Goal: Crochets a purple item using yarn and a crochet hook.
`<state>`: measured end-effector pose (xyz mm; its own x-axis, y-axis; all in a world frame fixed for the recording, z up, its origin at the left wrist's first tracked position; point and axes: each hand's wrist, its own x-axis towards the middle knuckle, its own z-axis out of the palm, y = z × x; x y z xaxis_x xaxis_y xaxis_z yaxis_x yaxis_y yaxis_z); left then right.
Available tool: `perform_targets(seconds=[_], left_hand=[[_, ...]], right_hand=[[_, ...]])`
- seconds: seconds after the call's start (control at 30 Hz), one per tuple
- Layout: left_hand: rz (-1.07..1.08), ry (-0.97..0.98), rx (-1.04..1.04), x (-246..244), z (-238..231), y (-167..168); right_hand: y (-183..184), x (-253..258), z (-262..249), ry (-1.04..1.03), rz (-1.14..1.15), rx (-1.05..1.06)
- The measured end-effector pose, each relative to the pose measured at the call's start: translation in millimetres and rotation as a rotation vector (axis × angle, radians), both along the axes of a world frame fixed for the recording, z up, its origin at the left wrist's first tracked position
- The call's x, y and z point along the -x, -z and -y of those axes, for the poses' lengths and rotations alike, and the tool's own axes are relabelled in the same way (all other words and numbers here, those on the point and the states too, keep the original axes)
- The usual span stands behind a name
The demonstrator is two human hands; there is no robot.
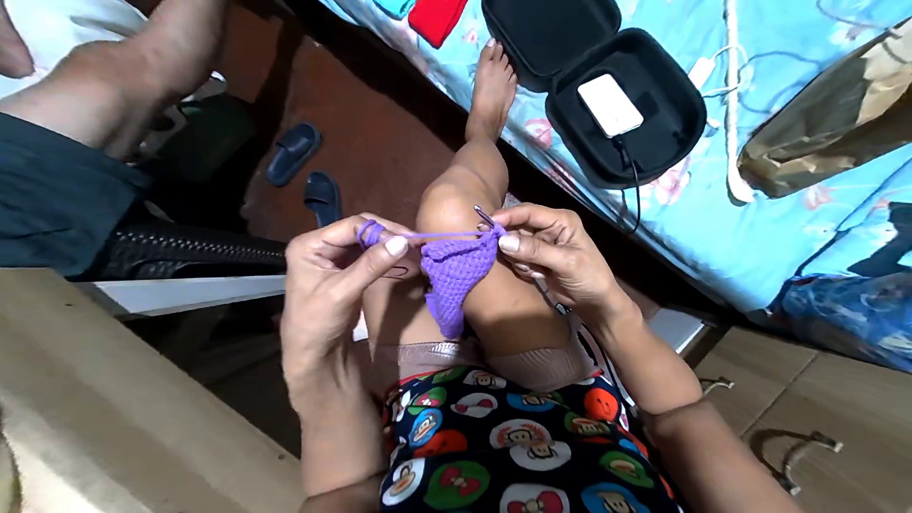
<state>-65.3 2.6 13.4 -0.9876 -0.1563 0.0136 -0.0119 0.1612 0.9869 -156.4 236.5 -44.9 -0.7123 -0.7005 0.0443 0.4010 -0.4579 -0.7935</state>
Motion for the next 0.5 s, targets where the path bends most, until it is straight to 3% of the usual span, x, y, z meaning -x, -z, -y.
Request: perform_targets(seconds=[0.17,0.33,0.43,0.5], left_hand=[[0.072,0.178,0.118,-8,22,-8],[-0.043,0.325,-0.056,-3,43,2],[-0.212,0.241,-0.305,-1,22,9],[-0.223,0.205,-0.348,4,1,9]], right_hand=[[-2,-4,3,0.064,-0.067,-0.083],[-4,-6,4,0.088,-0.104,-0.099],[-8,-8,5,0.120,-0.185,-0.160],[-10,-10,6,0.137,-0.210,-0.173]])
